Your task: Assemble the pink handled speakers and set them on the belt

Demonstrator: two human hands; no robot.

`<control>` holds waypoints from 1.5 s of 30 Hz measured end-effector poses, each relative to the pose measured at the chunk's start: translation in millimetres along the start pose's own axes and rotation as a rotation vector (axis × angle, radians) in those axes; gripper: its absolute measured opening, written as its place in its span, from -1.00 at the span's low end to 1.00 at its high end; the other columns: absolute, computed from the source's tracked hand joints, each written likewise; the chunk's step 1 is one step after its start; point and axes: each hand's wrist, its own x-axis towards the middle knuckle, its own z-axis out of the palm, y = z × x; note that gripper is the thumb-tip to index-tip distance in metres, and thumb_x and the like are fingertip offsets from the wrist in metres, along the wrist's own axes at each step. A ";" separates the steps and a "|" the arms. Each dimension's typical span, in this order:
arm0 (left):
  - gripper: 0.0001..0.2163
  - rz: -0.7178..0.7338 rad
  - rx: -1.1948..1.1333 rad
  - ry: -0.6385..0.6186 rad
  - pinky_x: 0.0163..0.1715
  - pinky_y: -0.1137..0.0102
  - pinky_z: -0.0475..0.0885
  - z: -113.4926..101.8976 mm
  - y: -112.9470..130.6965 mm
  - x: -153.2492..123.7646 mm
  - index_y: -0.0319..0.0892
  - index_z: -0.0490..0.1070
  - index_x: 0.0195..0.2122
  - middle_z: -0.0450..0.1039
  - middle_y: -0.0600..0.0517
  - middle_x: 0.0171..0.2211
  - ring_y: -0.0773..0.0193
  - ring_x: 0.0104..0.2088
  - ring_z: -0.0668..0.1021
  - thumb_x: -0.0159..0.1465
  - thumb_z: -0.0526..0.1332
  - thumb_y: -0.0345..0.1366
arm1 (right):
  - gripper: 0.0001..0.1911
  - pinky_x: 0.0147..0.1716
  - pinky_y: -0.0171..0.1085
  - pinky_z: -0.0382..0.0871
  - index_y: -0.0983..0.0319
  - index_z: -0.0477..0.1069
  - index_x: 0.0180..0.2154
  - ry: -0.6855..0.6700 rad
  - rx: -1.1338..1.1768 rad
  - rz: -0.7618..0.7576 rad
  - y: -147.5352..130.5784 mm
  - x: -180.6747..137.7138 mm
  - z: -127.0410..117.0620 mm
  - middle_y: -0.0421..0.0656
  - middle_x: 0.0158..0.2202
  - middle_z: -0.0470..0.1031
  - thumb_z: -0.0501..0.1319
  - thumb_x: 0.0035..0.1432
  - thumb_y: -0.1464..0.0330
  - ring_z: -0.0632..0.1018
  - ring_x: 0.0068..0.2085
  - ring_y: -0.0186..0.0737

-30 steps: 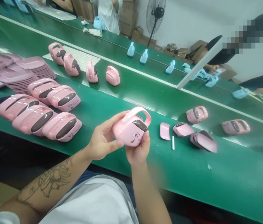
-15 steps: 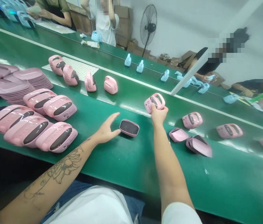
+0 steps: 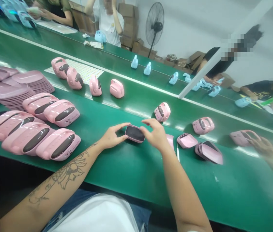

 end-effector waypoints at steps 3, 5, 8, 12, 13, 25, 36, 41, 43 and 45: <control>-0.43 0.004 -0.009 0.011 0.45 0.06 0.31 2.4 -1.5 1.1 -0.12 0.44 0.33 0.47 -0.09 0.35 -0.02 0.37 0.50 0.28 0.36 -0.17 | -0.38 0.33 0.15 0.34 0.08 0.52 0.19 -0.151 -0.074 -0.126 -13.6 -24.2 2.6 -0.01 0.26 0.54 0.50 0.11 0.15 0.51 0.29 0.16; -0.44 0.005 -0.010 0.017 0.45 0.06 0.31 3.2 -1.9 1.3 -0.12 0.45 0.32 0.47 -0.09 0.35 -0.02 0.36 0.50 0.28 0.36 -0.16 | -0.23 0.34 0.27 0.28 0.13 0.41 0.32 -0.173 -0.137 -0.119 -13.5 -29.2 4.8 0.08 0.35 0.45 0.50 0.11 0.15 0.43 0.36 0.27; -0.45 0.003 -0.011 0.021 0.45 0.06 0.31 2.9 -2.2 0.0 -0.12 0.46 0.31 0.48 -0.09 0.34 -0.02 0.36 0.50 0.29 0.36 -0.15 | -0.25 0.28 0.30 0.33 0.17 0.39 0.33 -0.210 -0.201 -0.088 -7.4 -27.3 5.7 0.11 0.30 0.52 0.46 0.18 0.12 0.51 0.30 0.29; -0.41 -0.010 -0.019 0.020 0.45 0.06 0.32 2.5 -4.5 -1.8 -0.09 0.46 0.31 0.48 -0.08 0.34 -0.03 0.37 0.49 0.26 0.41 -0.12 | -0.29 0.23 0.20 0.41 0.19 0.42 0.32 -0.245 -0.234 -0.079 -2.6 -24.4 3.2 0.10 0.21 0.61 0.42 0.23 0.07 0.60 0.21 0.25; -0.41 -0.012 -0.022 0.021 0.45 0.06 0.32 2.9 -5.5 -1.7 -0.09 0.46 0.31 0.48 -0.08 0.34 -0.03 0.37 0.49 0.26 0.42 -0.11 | -0.29 0.21 0.19 0.43 0.19 0.43 0.32 -0.252 -0.235 -0.078 -2.2 -24.3 2.1 0.10 0.20 0.62 0.41 0.24 0.05 0.61 0.19 0.25; -0.50 0.073 0.093 0.106 0.48 0.02 0.28 12.5 -7.4 -4.4 -0.14 0.49 0.27 0.37 -0.17 0.41 -0.05 0.42 0.42 0.31 0.36 -0.17 | -0.31 0.19 0.12 0.46 0.18 0.41 0.33 -0.249 -0.106 -0.094 3.3 -24.1 0.7 0.03 0.17 0.64 0.41 0.24 0.12 0.63 0.14 0.14; -0.83 0.431 0.226 0.271 0.25 0.01 0.53 14.3 -2.4 3.3 -0.08 0.68 -0.03 0.57 -0.18 0.19 0.01 0.20 0.61 0.43 0.31 -0.28 | -0.34 0.39 0.19 0.23 0.13 0.54 0.17 0.054 0.253 0.004 2.7 -38.4 5.9 0.03 0.30 0.50 0.48 0.09 0.02 0.46 0.32 0.17; -0.78 0.660 0.255 0.279 0.08 0.21 0.64 8.1 28.1 -2.6 -0.04 0.66 0.03 0.61 -0.13 0.09 0.14 0.06 0.67 0.38 0.36 -0.39 | -0.35 -0.19 -0.07 0.56 0.19 0.47 0.14 0.343 0.530 0.306 -7.9 -57.5 6.7 0.00 -0.05 0.61 0.11 0.36 -0.16 0.61 -0.20 -0.10; -0.70 0.751 0.238 0.295 0.09 0.25 0.64 6.2 45.1 -5.4 -0.06 0.62 0.10 0.57 -0.15 0.15 0.14 0.11 0.66 0.37 0.37 -0.44 | -0.29 -0.48 -0.18 0.45 0.23 0.51 0.06 0.307 0.669 0.384 -22.2 -63.8 5.2 -0.07 -0.27 0.61 -0.04 0.40 -0.20 0.54 -0.44 -0.18; -0.64 0.829 0.199 0.278 0.15 0.25 0.63 5.4 60.5 -5.9 -0.10 0.57 0.16 0.52 -0.19 0.23 0.10 0.19 0.63 0.36 0.35 -0.49 | -0.23 -0.53 -0.17 0.46 0.25 0.57 -0.01 0.155 0.870 0.421 -41.0 -68.6 0.1 -0.03 -0.31 0.65 -0.08 0.39 -0.23 0.57 -0.47 -0.13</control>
